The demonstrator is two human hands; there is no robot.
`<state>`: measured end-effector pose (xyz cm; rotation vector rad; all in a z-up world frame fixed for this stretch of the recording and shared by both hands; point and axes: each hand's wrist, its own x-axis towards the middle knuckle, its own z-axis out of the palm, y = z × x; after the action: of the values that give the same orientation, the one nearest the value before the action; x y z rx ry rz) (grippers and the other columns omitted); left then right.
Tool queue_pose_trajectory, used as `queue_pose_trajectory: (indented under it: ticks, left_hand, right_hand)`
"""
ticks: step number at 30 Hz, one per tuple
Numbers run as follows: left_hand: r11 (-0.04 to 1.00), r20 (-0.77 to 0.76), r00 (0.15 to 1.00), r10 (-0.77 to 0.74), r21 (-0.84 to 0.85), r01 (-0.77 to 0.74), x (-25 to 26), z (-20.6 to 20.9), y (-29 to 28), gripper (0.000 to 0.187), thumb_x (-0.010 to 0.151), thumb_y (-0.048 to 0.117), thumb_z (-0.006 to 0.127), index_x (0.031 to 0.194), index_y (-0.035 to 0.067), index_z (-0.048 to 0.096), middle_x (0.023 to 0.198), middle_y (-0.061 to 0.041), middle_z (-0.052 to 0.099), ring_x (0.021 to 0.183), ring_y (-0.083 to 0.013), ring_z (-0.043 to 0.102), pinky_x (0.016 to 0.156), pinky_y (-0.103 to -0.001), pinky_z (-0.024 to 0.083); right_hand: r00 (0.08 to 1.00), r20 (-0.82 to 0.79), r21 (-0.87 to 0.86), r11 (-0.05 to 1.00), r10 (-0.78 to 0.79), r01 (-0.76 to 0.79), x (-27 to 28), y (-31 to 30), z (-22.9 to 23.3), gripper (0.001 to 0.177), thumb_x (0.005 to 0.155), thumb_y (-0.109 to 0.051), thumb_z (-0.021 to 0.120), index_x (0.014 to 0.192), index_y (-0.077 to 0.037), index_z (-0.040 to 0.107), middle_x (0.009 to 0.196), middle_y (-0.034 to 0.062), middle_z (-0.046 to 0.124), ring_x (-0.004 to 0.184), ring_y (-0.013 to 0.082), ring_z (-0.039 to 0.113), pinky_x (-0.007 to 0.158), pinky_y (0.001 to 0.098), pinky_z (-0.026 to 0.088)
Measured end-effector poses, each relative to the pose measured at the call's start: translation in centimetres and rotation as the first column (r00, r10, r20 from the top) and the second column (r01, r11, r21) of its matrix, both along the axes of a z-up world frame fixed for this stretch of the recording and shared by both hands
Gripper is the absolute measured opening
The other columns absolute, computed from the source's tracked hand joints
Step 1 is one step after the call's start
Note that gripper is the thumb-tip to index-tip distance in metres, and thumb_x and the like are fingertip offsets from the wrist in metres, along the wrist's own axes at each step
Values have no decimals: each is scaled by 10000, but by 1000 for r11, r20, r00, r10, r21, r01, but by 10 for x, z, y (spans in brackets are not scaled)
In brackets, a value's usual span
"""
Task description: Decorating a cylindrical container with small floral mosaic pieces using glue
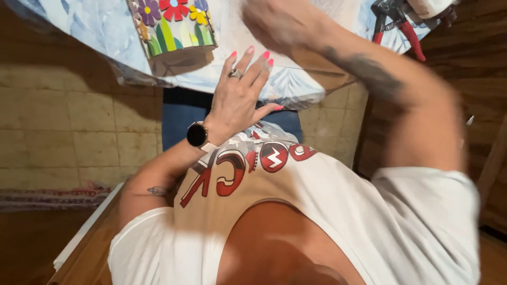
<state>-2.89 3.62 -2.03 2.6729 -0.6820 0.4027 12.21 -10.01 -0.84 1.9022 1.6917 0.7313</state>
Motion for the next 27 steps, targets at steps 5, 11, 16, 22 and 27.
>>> queue_pose_trajectory:
  ticks: [5,11,16,22,27]
  left_hand:
    - [1000,-16,1000,-20,23,20,-2,1,0,720,774,656,502,1118,23,526,1179,-91,489,1178,-283,336,969,-423,241]
    - [951,-68,997,-18,-309,-4,8,16,-12,396,848,309,559,1087,8,464,1078,-126,537,1036,-247,508,955,-433,296]
    - [695,-69,995,-70,-719,-1,11,13,-23,351,922,38,439,1258,37,340,1256,-114,462,1156,-260,518,984,-334,459]
    - [609,-105,994,-15,-790,-74,9,6,-30,303,894,15,457,1194,57,438,1166,-135,531,1076,-256,565,923,-322,484]
    - [507,-129,990,59,-850,-141,12,11,-34,220,841,8,543,1058,44,546,1011,-121,610,885,-183,634,763,-247,526]
  right_hand:
    - [683,-731,-223,945,0,-239,5,-94,33,143,794,-224,453,724,-102,478,769,38,517,720,207,521,760,316,457]
    - [620,-757,-76,970,-206,230,-21,-97,23,147,705,-141,517,772,-47,426,760,76,461,626,214,445,497,302,353]
    - [199,-948,316,777,246,544,-73,-36,37,303,963,-187,264,742,-1,356,670,78,322,582,187,292,523,309,263]
    - [-10,-920,258,625,392,737,-85,-29,34,277,960,-177,345,750,-12,416,695,41,379,631,126,338,592,246,308]
    - [-133,-860,189,550,492,813,-89,-31,23,266,940,-196,401,732,-36,444,683,3,383,614,75,357,556,203,311]
